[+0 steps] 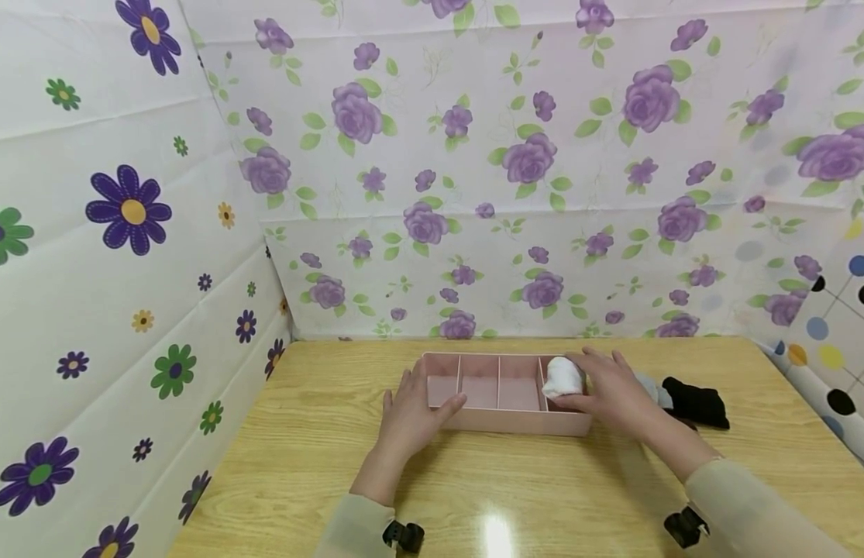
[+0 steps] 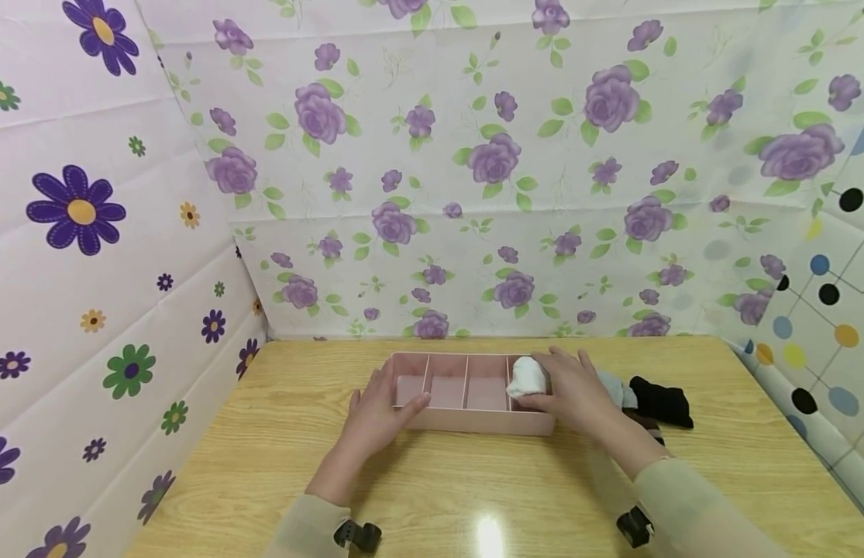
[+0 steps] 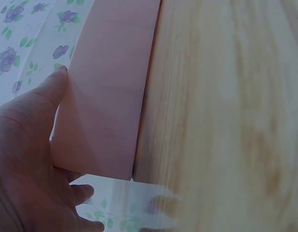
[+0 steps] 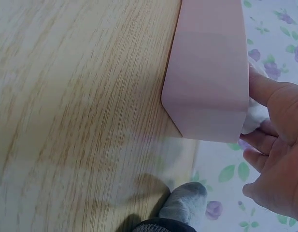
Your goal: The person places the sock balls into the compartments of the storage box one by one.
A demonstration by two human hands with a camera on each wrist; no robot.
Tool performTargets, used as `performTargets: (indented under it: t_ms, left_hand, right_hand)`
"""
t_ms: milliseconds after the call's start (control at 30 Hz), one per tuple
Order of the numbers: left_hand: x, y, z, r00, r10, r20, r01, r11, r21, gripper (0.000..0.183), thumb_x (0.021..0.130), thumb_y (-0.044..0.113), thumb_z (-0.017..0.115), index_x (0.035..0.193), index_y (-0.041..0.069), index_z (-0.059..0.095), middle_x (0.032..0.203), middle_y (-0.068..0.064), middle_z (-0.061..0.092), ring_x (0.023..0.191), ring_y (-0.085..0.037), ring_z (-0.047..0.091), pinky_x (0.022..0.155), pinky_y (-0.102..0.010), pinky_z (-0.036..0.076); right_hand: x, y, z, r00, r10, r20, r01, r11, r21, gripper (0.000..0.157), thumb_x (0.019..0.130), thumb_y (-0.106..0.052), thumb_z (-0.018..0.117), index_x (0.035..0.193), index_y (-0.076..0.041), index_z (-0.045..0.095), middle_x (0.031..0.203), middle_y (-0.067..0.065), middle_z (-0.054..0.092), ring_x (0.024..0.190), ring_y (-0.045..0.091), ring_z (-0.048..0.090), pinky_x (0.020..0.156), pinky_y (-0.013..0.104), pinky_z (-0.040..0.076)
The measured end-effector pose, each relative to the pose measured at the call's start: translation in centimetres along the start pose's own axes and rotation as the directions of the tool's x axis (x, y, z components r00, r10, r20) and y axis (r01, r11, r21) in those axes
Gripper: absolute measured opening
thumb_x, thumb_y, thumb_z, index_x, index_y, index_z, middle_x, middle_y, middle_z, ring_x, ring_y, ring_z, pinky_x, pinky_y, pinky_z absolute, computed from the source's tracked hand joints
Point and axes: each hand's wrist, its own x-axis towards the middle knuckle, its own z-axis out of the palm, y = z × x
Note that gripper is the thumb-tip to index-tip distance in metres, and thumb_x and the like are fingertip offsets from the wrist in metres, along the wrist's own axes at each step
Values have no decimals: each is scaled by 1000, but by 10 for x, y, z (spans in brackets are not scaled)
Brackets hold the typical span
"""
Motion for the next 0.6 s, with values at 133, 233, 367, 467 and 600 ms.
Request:
performTargets:
  t_ms: [133, 233, 367, 467, 600]
  left_hand:
    - [0, 1, 0, 1000, -7, 2, 7, 1000, 1, 113, 100, 77, 64, 178, 10, 16, 180, -18, 26, 166, -44, 21, 126, -79, 9]
    - [1, 0, 1, 1000, -9, 2, 9, 1000, 3, 114, 100, 77, 64, 178, 10, 16, 180, -18, 26, 166, -44, 21, 126, -79, 10]
    - [2, -1, 2, 1000, -9, 4, 9, 1000, 3, 114, 100, 77, 63, 178, 10, 16, 180, -18, 26, 166, -44, 21, 126, -79, 9]
    - [2, -1, 2, 1000, -8, 5, 8, 1000, 0, 114, 100, 77, 63, 178, 10, 15, 180, -18, 26, 166, -44, 21, 126, -80, 9]
    - [2, -1, 1, 1000, -8, 2, 8, 1000, 1, 114, 100, 78, 63, 178, 9, 17, 180, -17, 26, 166, -44, 21, 126, -80, 9]
  right_hand:
    - [-3, 0, -4, 1000, 2, 13, -2, 1000, -4, 86, 95, -39, 89, 161, 1, 53, 162, 29, 52, 159, 52, 32, 129, 73, 7]
    - [-6, 1, -6, 1000, -7, 16, 7, 1000, -3, 87, 96, -40, 87, 163, 2, 50, 164, 30, 50, 159, 52, 31, 130, 72, 5]
    - [-7, 3, -8, 1000, -17, 11, 17, 1000, -3, 86, 97, -42, 86, 162, 2, 51, 163, 31, 49, 159, 52, 31, 130, 72, 6]
    - [-8, 7, -9, 1000, -15, 8, 16, 1000, -7, 86, 97, -43, 86, 162, 2, 51, 164, 32, 48, 159, 53, 32, 129, 73, 6]
    - [-12, 9, -11, 1000, -1, -4, 1, 1000, -12, 89, 98, -46, 85, 164, 1, 49, 165, 32, 46, 159, 53, 32, 130, 71, 6]
